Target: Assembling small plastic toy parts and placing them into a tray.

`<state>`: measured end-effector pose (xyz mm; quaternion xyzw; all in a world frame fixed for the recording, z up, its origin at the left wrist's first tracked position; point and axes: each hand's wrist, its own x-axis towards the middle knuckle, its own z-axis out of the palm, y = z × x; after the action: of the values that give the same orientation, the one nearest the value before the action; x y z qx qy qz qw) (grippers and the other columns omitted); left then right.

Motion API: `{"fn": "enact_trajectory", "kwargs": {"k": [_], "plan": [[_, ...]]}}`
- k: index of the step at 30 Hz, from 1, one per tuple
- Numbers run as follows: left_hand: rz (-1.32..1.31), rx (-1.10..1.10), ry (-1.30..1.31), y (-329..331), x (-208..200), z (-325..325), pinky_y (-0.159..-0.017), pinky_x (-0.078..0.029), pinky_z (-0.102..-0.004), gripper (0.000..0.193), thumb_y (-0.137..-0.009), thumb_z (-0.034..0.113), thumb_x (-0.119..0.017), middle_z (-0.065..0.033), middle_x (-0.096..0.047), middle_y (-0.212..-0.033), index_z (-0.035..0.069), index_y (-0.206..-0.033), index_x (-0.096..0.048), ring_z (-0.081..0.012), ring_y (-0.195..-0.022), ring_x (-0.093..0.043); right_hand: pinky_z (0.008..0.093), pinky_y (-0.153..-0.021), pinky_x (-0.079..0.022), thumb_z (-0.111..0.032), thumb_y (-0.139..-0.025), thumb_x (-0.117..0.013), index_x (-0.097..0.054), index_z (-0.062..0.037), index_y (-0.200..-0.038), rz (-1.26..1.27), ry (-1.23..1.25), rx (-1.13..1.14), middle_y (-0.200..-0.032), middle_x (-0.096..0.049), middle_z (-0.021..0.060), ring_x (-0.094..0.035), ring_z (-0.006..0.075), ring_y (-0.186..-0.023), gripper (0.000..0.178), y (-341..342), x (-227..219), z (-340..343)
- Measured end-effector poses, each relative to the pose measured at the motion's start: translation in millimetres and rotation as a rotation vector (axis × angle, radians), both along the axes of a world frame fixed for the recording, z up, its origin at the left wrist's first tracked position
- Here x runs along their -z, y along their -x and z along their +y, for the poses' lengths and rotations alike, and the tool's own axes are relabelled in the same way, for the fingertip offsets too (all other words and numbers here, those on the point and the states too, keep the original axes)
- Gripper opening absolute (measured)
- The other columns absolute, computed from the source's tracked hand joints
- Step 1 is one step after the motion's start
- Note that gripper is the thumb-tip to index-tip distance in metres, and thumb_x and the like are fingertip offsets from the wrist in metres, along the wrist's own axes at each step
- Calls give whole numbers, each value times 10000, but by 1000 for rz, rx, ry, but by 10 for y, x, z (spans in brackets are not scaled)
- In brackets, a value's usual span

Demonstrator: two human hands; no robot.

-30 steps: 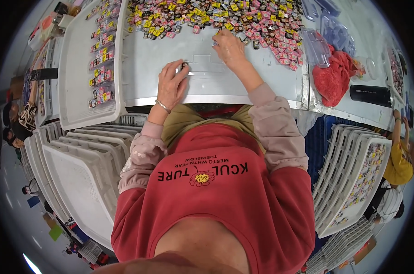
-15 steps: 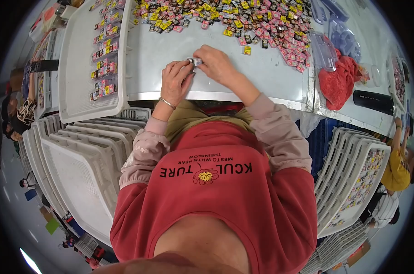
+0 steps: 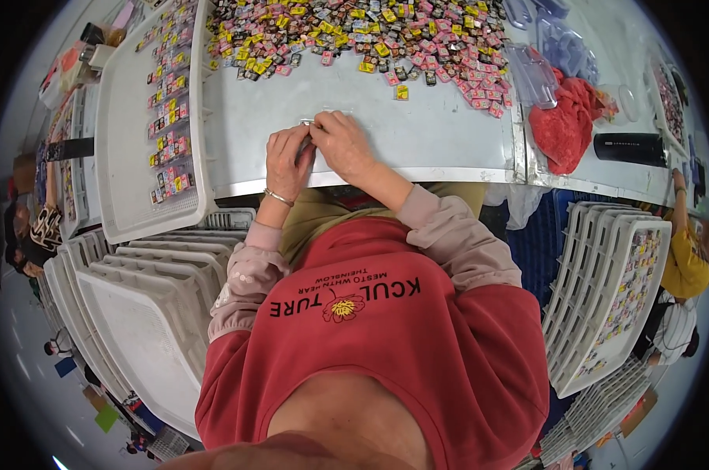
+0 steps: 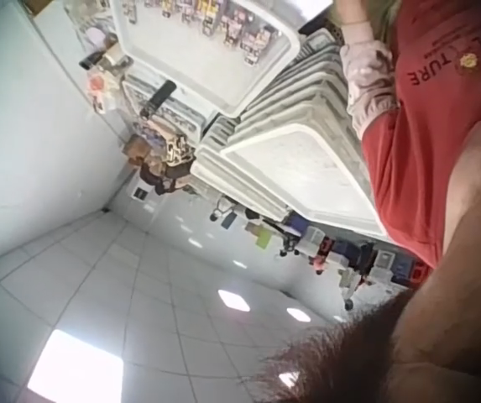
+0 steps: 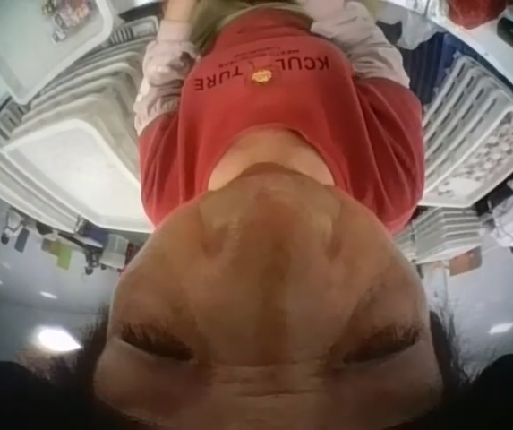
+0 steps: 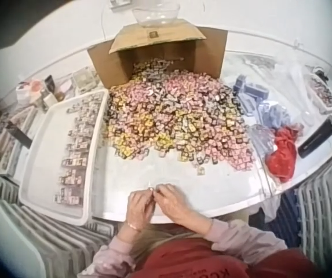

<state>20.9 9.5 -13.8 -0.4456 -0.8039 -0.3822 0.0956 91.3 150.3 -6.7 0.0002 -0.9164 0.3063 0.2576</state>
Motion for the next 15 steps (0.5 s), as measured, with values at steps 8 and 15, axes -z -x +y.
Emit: {"fn": "enact_trajectory", "kwargs": {"k": [8, 15], "plan": [[135, -10, 70, -14, -3, -50, -820, -419, -378, 366, -714, 50, -712, -59, -606, -1094, 69, -1074, -645, -274, -955, -550, 377, -770, -510, -46, -821, -632, -646, -20, -1017, -19, 323, 92, -909, -645, 143, -642, 261, -812, 199, -26, -252, 733], [43, -39, -15, -49, -83, -41, -829, -447, -374, 448, -699, 74, -730, -122, -581, -1100, 22, -1119, -581, -291, -970, -554, 413, -718, -507, -126, -786, -696, -660, -43, -1030, -361, -97, 309, -882, -635, 151, -636, 299, -786, 260, 58, -176, 1422]]}}
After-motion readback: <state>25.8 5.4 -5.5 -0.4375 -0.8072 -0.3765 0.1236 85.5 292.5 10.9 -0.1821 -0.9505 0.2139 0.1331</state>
